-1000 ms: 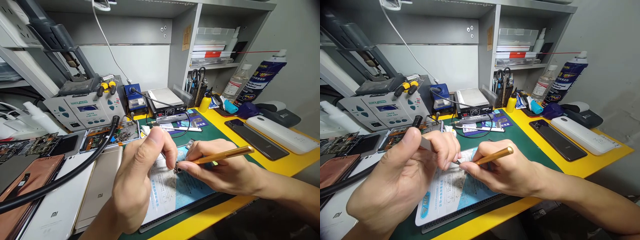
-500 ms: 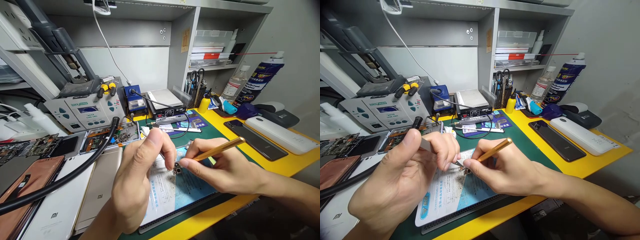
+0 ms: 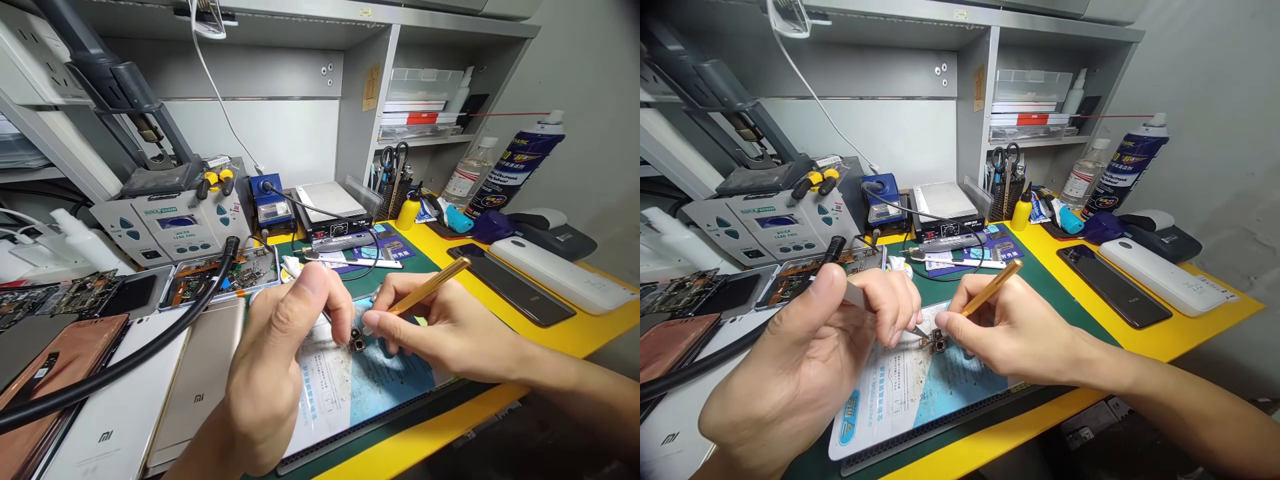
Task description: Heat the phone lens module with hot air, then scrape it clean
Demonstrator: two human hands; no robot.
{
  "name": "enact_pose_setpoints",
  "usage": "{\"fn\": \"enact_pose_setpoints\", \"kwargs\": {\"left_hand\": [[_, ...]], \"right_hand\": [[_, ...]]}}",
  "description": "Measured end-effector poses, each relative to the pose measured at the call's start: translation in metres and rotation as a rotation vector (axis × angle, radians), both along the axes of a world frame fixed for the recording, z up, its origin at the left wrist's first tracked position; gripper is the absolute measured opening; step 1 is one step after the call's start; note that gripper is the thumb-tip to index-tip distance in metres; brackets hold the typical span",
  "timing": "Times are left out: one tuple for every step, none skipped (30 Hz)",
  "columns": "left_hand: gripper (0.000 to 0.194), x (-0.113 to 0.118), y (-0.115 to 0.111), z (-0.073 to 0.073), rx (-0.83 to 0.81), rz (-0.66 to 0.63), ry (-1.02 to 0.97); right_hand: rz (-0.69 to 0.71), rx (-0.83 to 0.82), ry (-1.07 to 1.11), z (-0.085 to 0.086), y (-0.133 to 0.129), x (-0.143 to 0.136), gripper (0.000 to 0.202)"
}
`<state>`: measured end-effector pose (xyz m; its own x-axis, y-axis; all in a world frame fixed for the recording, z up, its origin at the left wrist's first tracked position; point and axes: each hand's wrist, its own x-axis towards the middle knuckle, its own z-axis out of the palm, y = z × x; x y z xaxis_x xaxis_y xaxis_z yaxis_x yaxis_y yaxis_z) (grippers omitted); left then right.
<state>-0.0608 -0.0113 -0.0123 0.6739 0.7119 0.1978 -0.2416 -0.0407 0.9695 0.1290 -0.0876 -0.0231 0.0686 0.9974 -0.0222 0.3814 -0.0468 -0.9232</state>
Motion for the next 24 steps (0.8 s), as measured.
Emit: {"fn": "enact_pose_setpoints", "kwargs": {"left_hand": [[0.055,-0.0005,0.0006,-0.0004,-0.002,-0.006,0.005],[0.055,-0.0014,0.0012,-0.0008,-0.003,-0.017,0.008],[0.055,-0.0024,0.0018,-0.0014,-0.005,-0.033,0.012],[0.054,-0.0035,0.0025,-0.0021,-0.006,-0.050,0.015],[0.053,-0.0045,0.0030,-0.0028,-0.005,-0.065,0.015],[0.052,-0.0054,0.0035,-0.0036,-0.005,-0.076,0.013],[0.052,-0.0060,0.0038,-0.0042,-0.004,-0.081,0.007],[0.052,-0.0062,0.0041,-0.0048,-0.004,-0.081,0.003],[0.052,-0.0063,0.0044,-0.0053,-0.003,-0.081,-0.002],[0.052,-0.0061,0.0047,-0.0057,-0.002,-0.082,-0.005],[0.052,-0.0059,0.0050,-0.0061,0.001,-0.083,-0.008],[0.052,-0.0058,0.0052,-0.0065,0.003,-0.082,-0.009],[0.052,-0.0058,0.0053,-0.0068,0.006,-0.082,-0.011],[0.052,-0.0060,0.0052,-0.0071,0.008,-0.084,-0.010],[0.053,-0.0063,0.0049,-0.0073,0.012,-0.087,-0.010],[0.053,-0.0066,0.0044,-0.0073,0.013,-0.088,-0.008],[0.054,-0.0067,0.0037,-0.0071,0.017,-0.087,-0.007],[0.054,-0.0065,0.0029,-0.0067,0.019,-0.079,-0.009],[0.054,-0.0060,0.0022,-0.0062,0.018,-0.064,-0.010],[0.055,-0.0051,0.0016,-0.0054,0.015,-0.045,-0.012],[0.055,-0.0042,0.0013,-0.0047,0.013,-0.031,-0.011],[0.055,-0.0032,0.0012,-0.0040,0.012,-0.022,-0.009],[0.056,-0.0025,0.0014,-0.0034,0.013,-0.025,-0.007],[0.056,-0.0022,0.0018,-0.0030,0.012,-0.035,-0.003]], "right_hand": [[-0.002,-0.005,0.014,0.0002,0.0004,-0.0002,0.028],[-0.003,-0.010,0.029,0.0004,0.0008,-0.0004,0.028],[-0.003,-0.013,0.042,0.0005,0.0010,-0.0005,0.029],[-0.001,-0.016,0.052,0.0007,0.0012,-0.0005,0.029],[-0.001,-0.015,0.058,0.0007,0.0012,-0.0005,0.029],[-0.001,-0.013,0.060,0.0007,0.0011,-0.0004,0.029],[-0.003,-0.012,0.060,0.0005,0.0009,-0.0002,0.029],[-0.005,-0.008,0.058,0.0003,0.0006,0.0001,0.029],[-0.008,-0.006,0.056,0.0000,0.0003,0.0004,0.029],[-0.010,-0.003,0.057,-0.0002,0.0000,0.0007,0.029],[-0.013,-0.003,0.057,-0.0004,-0.0001,0.0009,0.029],[-0.016,-0.005,0.058,-0.0004,-0.0002,0.0012,0.029],[-0.020,-0.004,0.060,-0.0003,-0.0002,0.0013,0.030],[-0.022,-0.004,0.060,0.0000,-0.0002,0.0015,0.030],[-0.023,-0.003,0.059,0.0005,-0.0001,0.0016,0.030],[-0.022,0.003,0.057,0.0009,-0.0001,0.0019,0.031],[-0.020,0.009,0.055,0.0013,-0.0002,0.0022,0.031],[-0.019,0.015,0.054,0.0016,-0.0003,0.0026,0.031],[-0.017,0.019,0.051,0.0018,-0.0005,0.0031,0.031],[-0.017,0.024,0.047,0.0018,-0.0007,0.0035,0.031],[-0.017,0.028,0.042,0.0018,-0.0008,0.0039,0.031],[-0.017,0.031,0.035,0.0018,-0.0009,0.0042,0.031],[-0.018,0.032,0.028,0.0017,-0.0008,0.0044,0.031],[-0.020,0.034,0.021,0.0017,-0.0007,0.0044,0.031]]}}
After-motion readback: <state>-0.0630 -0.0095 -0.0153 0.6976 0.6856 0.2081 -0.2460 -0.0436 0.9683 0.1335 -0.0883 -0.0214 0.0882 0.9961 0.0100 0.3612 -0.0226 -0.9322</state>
